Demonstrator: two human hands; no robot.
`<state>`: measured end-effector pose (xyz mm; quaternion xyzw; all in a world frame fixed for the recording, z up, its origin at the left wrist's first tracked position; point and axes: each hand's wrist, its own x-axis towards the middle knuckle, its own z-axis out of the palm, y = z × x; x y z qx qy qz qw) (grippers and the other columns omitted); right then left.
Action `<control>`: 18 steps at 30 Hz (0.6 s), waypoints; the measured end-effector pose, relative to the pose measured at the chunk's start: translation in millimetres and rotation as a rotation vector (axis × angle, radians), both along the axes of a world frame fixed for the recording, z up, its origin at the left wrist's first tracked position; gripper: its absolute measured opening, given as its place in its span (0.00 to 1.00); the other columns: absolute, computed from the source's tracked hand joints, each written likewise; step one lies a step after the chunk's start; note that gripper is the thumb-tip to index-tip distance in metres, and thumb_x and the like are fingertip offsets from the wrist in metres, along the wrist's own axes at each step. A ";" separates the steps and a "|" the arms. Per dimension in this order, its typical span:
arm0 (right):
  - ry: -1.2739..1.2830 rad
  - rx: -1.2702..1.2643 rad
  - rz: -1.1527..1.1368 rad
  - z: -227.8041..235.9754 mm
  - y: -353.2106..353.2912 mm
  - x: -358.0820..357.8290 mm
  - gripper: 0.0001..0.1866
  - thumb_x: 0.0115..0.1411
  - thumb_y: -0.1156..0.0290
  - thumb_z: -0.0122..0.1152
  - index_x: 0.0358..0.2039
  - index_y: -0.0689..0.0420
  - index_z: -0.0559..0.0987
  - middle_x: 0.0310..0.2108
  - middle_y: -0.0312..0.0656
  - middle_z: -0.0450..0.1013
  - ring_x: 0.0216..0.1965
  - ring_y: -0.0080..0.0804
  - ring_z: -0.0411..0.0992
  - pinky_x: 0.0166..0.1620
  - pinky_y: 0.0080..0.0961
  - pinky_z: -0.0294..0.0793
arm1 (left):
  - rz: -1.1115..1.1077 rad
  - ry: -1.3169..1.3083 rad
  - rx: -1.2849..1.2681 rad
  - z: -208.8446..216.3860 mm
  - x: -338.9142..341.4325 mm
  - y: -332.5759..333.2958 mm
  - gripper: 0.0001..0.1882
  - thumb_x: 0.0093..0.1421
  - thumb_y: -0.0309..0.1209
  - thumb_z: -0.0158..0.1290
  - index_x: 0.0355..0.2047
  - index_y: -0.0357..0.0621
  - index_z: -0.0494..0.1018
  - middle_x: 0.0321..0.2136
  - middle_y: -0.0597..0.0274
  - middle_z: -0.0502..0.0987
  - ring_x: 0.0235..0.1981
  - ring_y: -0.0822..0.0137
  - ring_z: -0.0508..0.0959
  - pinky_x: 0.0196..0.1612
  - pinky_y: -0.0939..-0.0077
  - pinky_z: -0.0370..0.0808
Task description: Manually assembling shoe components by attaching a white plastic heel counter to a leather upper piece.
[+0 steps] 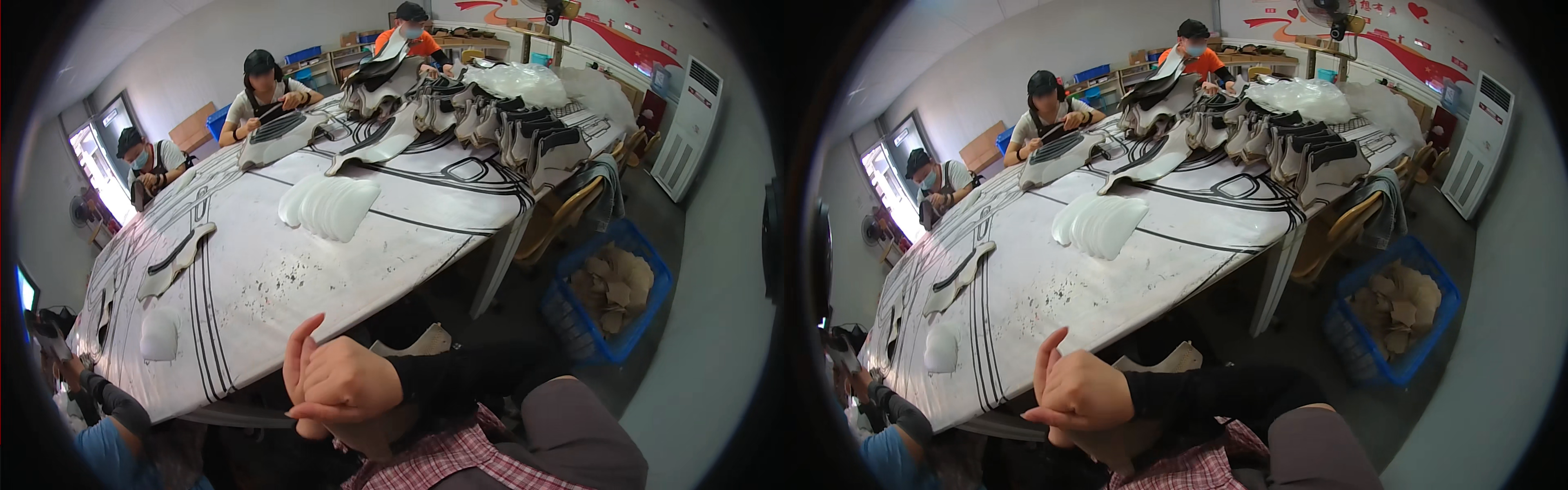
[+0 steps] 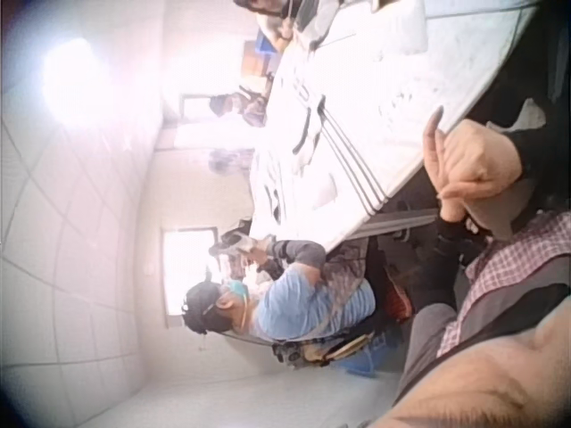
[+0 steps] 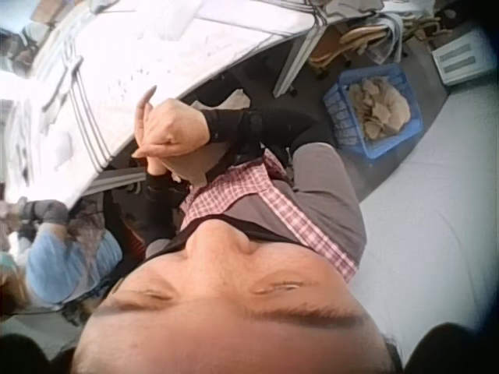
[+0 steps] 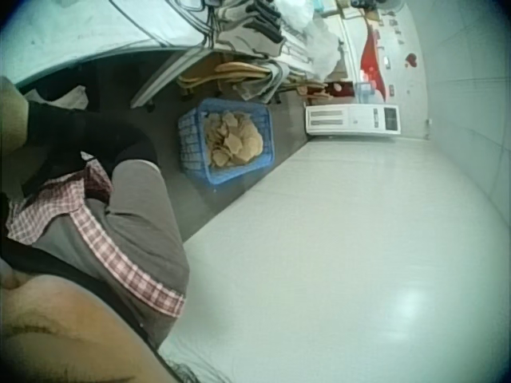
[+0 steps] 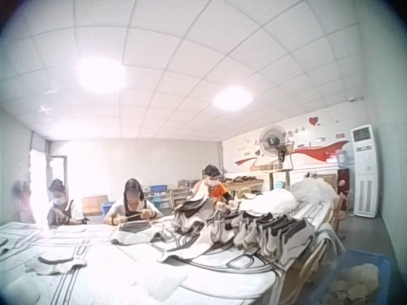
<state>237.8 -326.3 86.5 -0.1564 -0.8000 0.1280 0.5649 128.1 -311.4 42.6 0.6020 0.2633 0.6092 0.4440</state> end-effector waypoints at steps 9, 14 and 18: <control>-0.059 -0.326 -0.170 -15.3 24.7 53.2 0.26 0.66 0.63 0.51 0.10 0.58 0.68 0.11 0.47 0.63 0.16 0.48 0.65 0.21 0.35 0.62 | 0.051 -0.177 -0.154 50.5 -27.9 -0.2 0.20 0.71 0.31 0.35 0.58 0.31 0.61 0.09 0.75 0.57 0.10 0.83 0.53 0.16 0.86 0.52; 0.020 -0.238 -0.009 -13.1 12.3 33.7 0.24 0.67 0.66 0.48 0.12 0.60 0.68 0.13 0.48 0.64 0.16 0.47 0.64 0.21 0.35 0.61 | -0.103 -0.154 -0.231 18.9 -10.0 7.4 0.20 0.71 0.33 0.35 0.57 0.33 0.62 0.12 0.77 0.59 0.13 0.84 0.55 0.18 0.88 0.54; 0.233 -0.149 0.351 -11.2 2.7 4.7 0.20 0.67 0.73 0.41 0.16 0.59 0.68 0.14 0.45 0.65 0.16 0.41 0.65 0.31 0.24 0.67 | 0.147 0.096 0.142 -30.0 5.1 8.1 0.20 0.71 0.33 0.36 0.59 0.36 0.61 0.17 0.80 0.62 0.18 0.86 0.59 0.21 0.92 0.56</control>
